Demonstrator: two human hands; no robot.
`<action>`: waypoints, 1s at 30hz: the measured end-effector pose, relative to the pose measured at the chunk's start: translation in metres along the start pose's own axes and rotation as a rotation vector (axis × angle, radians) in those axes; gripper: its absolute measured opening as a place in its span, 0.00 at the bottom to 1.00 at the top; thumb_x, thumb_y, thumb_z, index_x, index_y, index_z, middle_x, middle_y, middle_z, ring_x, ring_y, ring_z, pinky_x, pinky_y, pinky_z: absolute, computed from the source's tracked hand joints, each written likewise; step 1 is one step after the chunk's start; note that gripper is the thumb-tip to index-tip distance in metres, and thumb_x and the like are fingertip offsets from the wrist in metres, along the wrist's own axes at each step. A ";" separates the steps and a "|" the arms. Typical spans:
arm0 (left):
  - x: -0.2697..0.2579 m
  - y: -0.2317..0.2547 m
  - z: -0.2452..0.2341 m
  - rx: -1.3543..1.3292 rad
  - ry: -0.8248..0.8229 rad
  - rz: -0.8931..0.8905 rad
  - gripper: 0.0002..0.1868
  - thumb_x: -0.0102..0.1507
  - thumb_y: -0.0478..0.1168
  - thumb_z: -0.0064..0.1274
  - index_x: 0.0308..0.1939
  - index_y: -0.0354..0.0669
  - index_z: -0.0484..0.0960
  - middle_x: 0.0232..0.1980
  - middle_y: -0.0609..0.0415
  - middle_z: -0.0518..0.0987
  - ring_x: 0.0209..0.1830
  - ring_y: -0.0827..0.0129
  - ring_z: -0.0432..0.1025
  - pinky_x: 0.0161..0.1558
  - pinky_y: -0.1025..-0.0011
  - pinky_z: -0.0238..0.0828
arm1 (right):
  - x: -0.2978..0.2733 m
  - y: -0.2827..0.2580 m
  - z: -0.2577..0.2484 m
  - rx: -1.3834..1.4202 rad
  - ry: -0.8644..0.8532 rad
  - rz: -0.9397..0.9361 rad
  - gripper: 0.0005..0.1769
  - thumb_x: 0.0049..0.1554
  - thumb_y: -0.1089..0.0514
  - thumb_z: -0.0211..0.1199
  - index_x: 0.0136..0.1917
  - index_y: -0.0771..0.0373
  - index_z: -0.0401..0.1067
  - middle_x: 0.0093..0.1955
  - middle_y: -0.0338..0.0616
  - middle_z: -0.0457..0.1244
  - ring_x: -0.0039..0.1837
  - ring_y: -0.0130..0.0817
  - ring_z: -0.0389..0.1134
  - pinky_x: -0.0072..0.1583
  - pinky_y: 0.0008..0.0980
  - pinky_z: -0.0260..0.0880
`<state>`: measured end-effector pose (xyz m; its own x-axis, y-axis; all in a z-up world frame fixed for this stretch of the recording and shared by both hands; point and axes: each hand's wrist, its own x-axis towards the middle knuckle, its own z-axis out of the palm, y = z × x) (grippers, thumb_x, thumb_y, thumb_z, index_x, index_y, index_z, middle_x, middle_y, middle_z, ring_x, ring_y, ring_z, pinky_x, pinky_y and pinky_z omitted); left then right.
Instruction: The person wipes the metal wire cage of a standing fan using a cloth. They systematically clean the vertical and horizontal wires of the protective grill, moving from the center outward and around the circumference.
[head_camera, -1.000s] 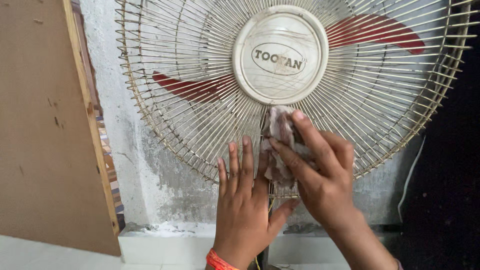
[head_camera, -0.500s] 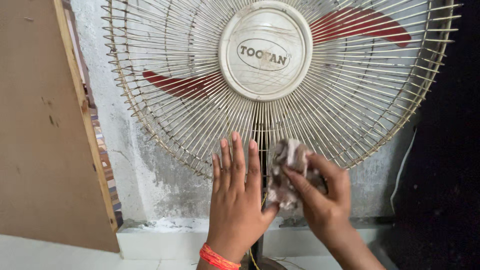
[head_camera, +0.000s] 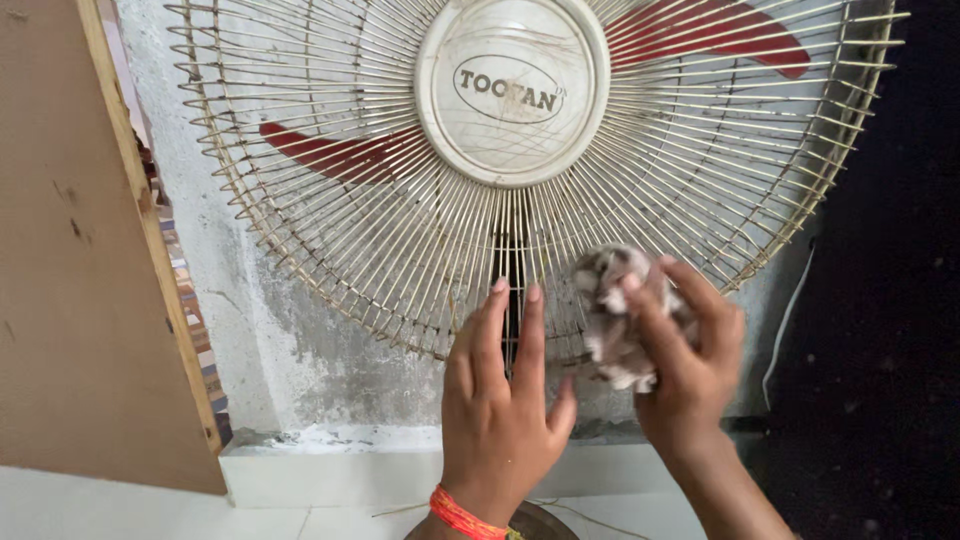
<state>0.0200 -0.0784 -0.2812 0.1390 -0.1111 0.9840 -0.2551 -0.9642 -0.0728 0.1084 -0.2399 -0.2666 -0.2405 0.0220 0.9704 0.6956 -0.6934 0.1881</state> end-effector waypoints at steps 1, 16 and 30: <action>-0.002 0.001 0.001 -0.001 0.004 0.006 0.47 0.55 0.45 0.64 0.75 0.37 0.60 0.73 0.39 0.59 0.70 0.45 0.60 0.69 0.50 0.60 | -0.005 -0.001 0.004 -0.053 0.000 -0.084 0.23 0.47 0.60 0.76 0.57 0.54 0.80 0.65 0.48 0.62 0.56 0.40 0.64 0.53 0.40 0.66; -0.004 0.016 0.012 -0.026 0.090 0.033 0.39 0.53 0.43 0.63 0.66 0.31 0.68 0.70 0.40 0.63 0.68 0.46 0.64 0.69 0.47 0.63 | -0.017 -0.002 0.000 -0.055 -0.030 -0.219 0.24 0.50 0.60 0.73 0.61 0.47 0.80 0.68 0.44 0.57 0.59 0.42 0.59 0.59 0.35 0.68; -0.003 0.029 0.009 0.010 0.116 -0.058 0.39 0.54 0.45 0.63 0.66 0.35 0.68 0.66 0.39 0.62 0.66 0.41 0.62 0.65 0.46 0.63 | -0.028 0.017 0.013 -0.064 0.061 -0.181 0.21 0.53 0.61 0.77 0.60 0.49 0.81 0.68 0.46 0.56 0.66 0.44 0.58 0.63 0.37 0.67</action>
<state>0.0205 -0.1085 -0.2875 0.0413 -0.0267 0.9988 -0.2404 -0.9705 -0.0160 0.1359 -0.2432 -0.2888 -0.3995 0.1078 0.9104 0.5936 -0.7264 0.3465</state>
